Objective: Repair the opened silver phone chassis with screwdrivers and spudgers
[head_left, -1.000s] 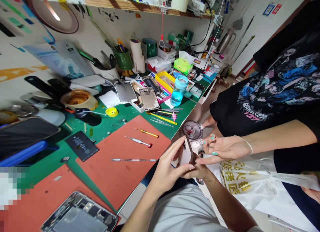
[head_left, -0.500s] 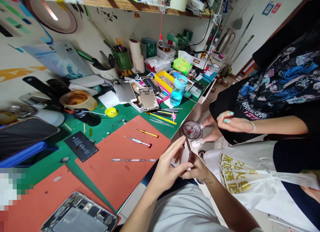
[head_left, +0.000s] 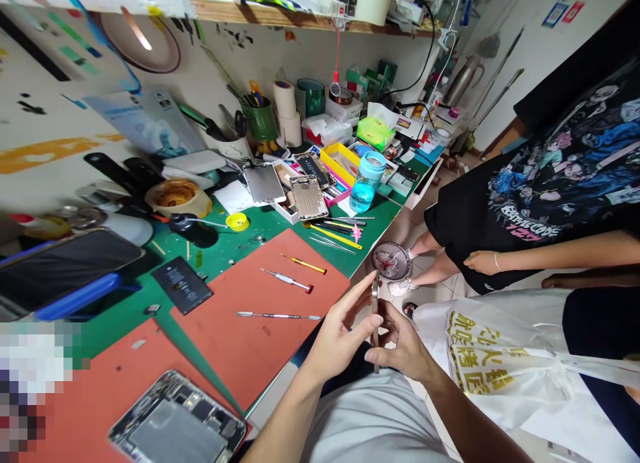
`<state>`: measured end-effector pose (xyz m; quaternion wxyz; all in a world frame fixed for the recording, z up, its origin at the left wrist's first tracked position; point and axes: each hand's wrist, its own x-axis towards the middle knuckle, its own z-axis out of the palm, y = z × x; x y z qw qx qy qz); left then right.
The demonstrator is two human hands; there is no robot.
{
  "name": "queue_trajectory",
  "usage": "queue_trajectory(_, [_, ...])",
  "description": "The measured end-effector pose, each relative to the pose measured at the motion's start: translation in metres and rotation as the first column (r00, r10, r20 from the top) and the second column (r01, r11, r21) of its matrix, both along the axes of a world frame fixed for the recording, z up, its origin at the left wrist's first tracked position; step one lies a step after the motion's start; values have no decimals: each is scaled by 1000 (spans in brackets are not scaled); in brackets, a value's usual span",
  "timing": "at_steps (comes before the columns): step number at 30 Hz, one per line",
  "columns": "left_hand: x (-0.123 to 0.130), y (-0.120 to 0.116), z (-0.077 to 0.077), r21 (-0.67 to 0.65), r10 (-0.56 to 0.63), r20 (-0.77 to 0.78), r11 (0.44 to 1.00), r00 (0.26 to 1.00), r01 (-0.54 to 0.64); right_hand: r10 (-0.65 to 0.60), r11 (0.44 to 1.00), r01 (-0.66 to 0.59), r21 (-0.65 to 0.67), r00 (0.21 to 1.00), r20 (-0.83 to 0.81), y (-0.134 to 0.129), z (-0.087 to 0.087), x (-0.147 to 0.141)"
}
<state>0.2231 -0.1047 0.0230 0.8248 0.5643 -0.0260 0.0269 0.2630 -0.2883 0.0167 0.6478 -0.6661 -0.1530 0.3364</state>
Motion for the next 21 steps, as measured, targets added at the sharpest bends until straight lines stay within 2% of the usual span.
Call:
queue_trajectory(5, [0, 0, 1, -159, -39, -33, 987, 999, 33, -15, 999, 16, -43, 1000, 13, 2, 10, -8])
queue_trajectory(13, [0, -1, -1, -280, -25, -16, 960, 1000, 19, -14, 990, 18, -138, 999, 32, 6, 29, -15])
queue_trajectory(21, [-1, -4, 4, -362, -11, -57, 932, 998, -10, -66, 978, 74, -194, 997, 47, 6, 28, -23])
